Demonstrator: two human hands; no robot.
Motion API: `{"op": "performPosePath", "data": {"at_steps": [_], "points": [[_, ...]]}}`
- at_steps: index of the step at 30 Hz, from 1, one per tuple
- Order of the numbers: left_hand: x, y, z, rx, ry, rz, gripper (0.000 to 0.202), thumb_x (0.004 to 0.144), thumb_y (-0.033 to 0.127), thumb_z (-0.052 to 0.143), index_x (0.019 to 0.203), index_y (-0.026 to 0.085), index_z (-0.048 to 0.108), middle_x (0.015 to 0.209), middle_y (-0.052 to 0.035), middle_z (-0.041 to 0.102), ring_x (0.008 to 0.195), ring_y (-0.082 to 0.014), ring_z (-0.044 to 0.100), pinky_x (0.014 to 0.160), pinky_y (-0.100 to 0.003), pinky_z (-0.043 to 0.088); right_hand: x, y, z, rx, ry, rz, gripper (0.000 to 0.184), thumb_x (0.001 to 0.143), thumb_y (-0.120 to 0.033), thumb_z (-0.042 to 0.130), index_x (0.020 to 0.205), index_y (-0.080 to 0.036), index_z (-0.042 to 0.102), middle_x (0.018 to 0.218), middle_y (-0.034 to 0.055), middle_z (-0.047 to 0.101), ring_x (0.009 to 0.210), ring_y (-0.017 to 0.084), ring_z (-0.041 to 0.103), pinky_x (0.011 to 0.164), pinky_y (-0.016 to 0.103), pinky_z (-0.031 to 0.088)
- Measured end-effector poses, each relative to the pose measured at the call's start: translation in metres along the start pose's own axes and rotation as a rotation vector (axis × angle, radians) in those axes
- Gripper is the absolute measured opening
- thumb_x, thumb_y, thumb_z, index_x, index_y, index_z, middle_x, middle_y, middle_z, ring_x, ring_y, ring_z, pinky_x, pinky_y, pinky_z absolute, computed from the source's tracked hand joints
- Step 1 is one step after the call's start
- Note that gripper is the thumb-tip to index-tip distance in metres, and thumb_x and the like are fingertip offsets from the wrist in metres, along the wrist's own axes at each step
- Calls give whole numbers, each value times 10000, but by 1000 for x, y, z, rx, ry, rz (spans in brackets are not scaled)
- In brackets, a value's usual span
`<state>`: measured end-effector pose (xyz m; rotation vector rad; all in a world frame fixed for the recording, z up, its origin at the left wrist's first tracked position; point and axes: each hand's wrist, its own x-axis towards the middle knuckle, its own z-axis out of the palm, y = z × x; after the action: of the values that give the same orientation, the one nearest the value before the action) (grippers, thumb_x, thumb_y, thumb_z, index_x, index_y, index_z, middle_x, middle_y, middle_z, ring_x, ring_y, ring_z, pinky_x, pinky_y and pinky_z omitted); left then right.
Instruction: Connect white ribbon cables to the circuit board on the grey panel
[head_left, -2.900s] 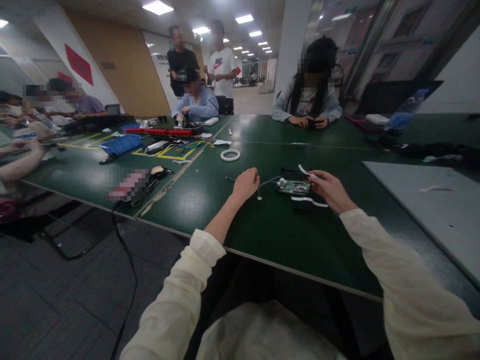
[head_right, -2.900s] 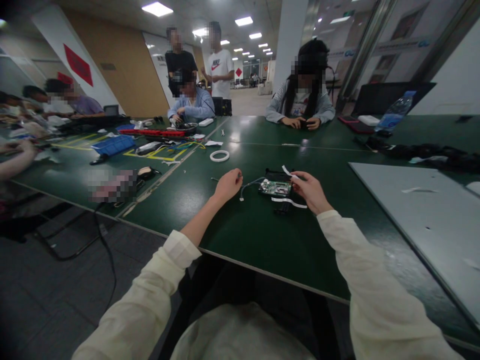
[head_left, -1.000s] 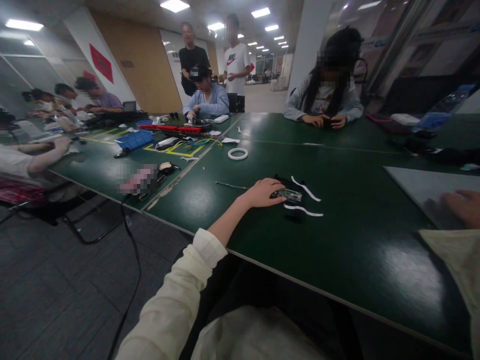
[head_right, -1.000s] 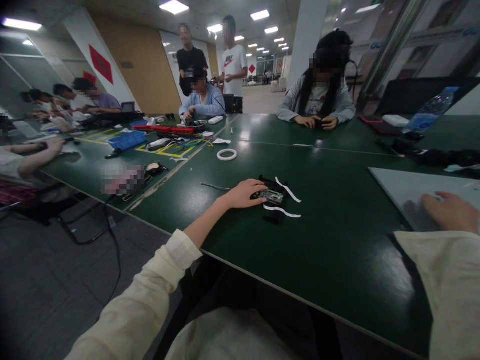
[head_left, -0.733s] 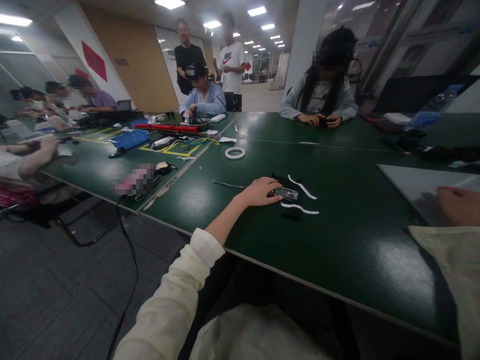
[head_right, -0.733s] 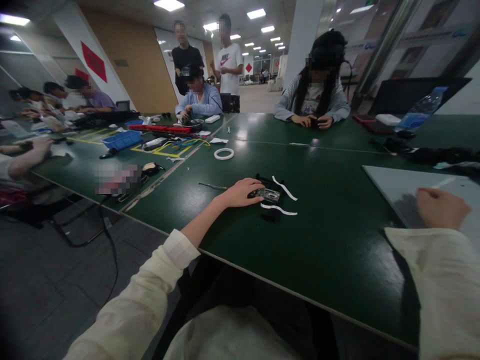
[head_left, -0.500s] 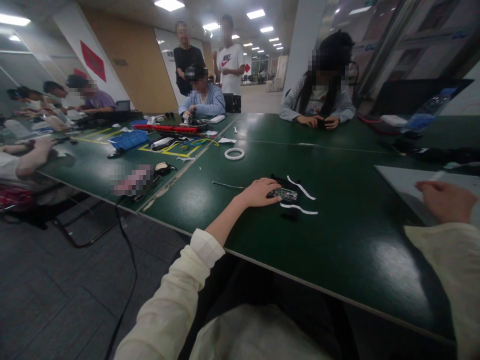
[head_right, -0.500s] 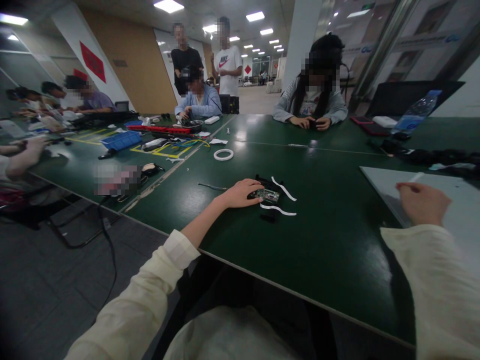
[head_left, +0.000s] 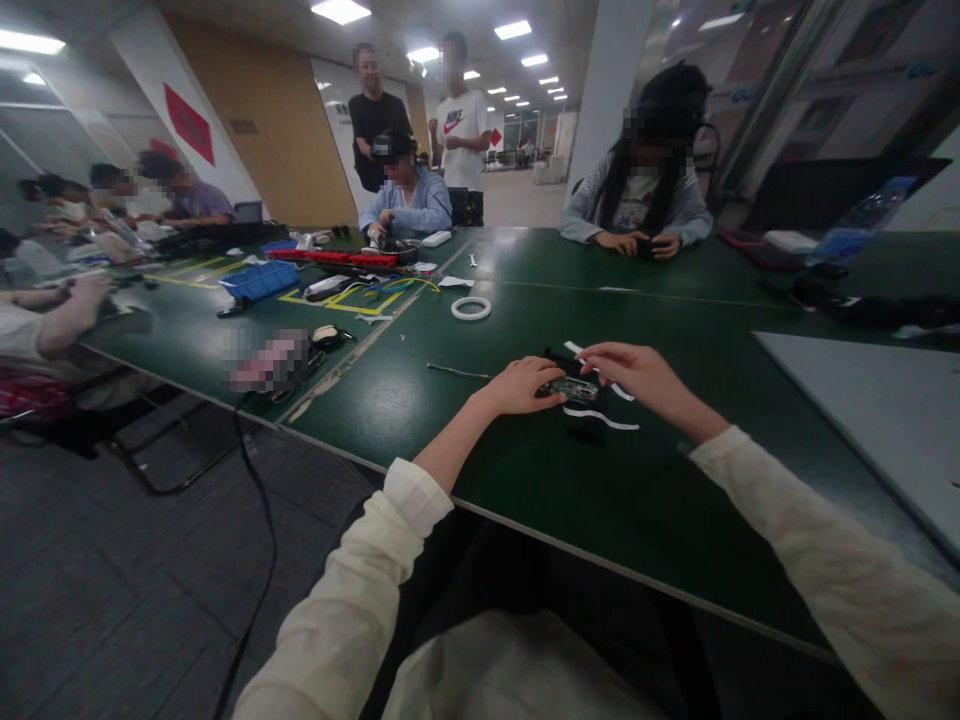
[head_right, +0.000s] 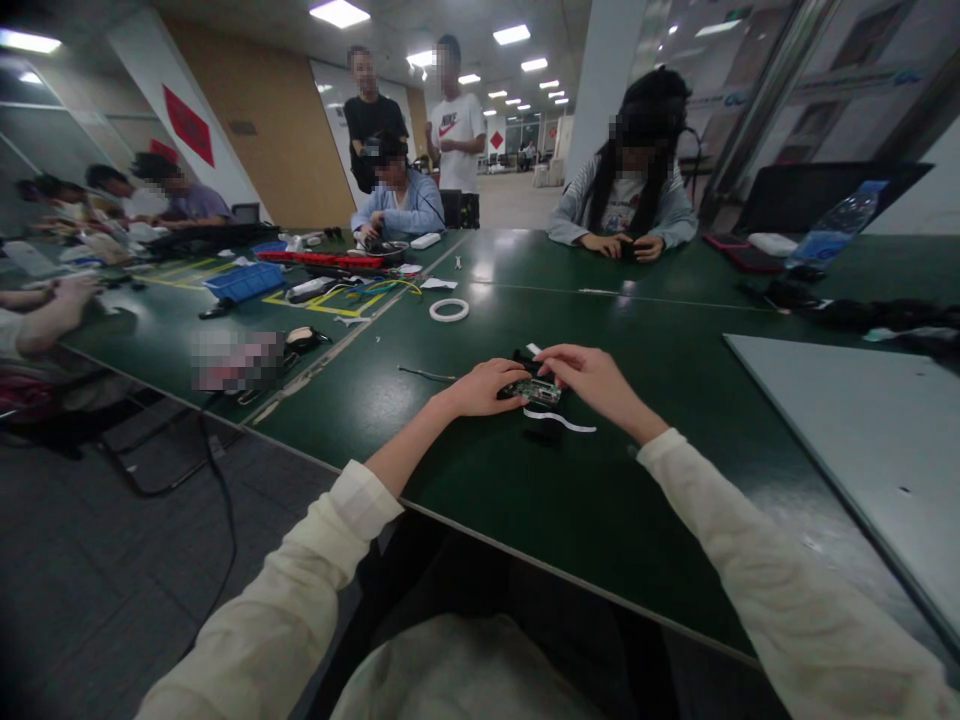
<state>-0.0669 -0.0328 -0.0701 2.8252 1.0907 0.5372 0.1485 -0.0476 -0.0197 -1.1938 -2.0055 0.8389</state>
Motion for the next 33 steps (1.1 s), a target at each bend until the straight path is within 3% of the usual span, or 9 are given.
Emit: {"op": "performPosePath", "data": {"at_steps": [5, 7, 11, 16, 20, 27, 33], "points": [[1, -5, 9, -46, 5, 7, 280, 864, 407, 470, 911, 165, 602, 991, -69, 629, 950, -175, 573, 852, -326, 448, 1, -32, 44, 169, -87, -36, 336, 828, -360, 484, 1052, -160, 637, 775, 28, 615, 582, 105, 502, 540, 238, 400], [2, -8, 14, -90, 4, -3, 229, 852, 363, 492, 862, 161, 600, 939, -52, 639, 901, -153, 586, 840, -297, 459, 2, -37, 56, 165, -84, -72, 336, 844, -336, 463, 1086, -170, 628, 774, 24, 609, 617, 112, 519, 547, 233, 403], [1, -12, 17, -59, -35, -44, 234, 822, 307, 529, 988, 154, 590, 1065, -73, 621, 1031, -183, 553, 950, -337, 425, 0, -42, 71, 75, -61, -112, 333, 863, -256, 429, 1117, -189, 634, 784, 24, 619, 642, 119, 541, 593, 247, 429], [-2, -12, 9, -20, -43, -16, 543, 798, 307, 556, 1295, 135, 420, 1364, -126, 422, 1275, -238, 366, 1082, -406, 303, -3, -41, 79, -138, -47, -131, 328, 865, -170, 431, 1088, -206, 669, 923, 53, 660, 717, 144, 591, 668, 288, 472], [-2, -10, 6, -19, -102, -24, 492, 849, 302, 471, 1321, 187, 395, 1391, -96, 396, 1298, -230, 336, 1086, -428, 288, -4, -39, 81, -222, -46, -188, 352, 879, -174, 442, 1168, -243, 631, 1086, 59, 640, 794, 153, 608, 710, 307, 483], [1, -8, 4, 11, -137, -39, 604, 756, 355, 601, 1308, 204, 407, 1400, -81, 384, 1299, -247, 321, 1089, -432, 275, -8, -38, 80, -245, -138, -112, 401, 916, -248, 405, 1293, -194, 530, 743, 28, 657, 555, 122, 564, 607, 274, 466], [-2, -7, 1, -2, -138, -38, 527, 814, 347, 526, 1308, 211, 406, 1400, -80, 384, 1302, -242, 315, 1078, -442, 281, -12, -34, 81, -420, -139, -121, 423, 933, -314, 373, 1317, -189, 499, 750, 52, 656, 599, 144, 587, 578, 256, 440]]}}
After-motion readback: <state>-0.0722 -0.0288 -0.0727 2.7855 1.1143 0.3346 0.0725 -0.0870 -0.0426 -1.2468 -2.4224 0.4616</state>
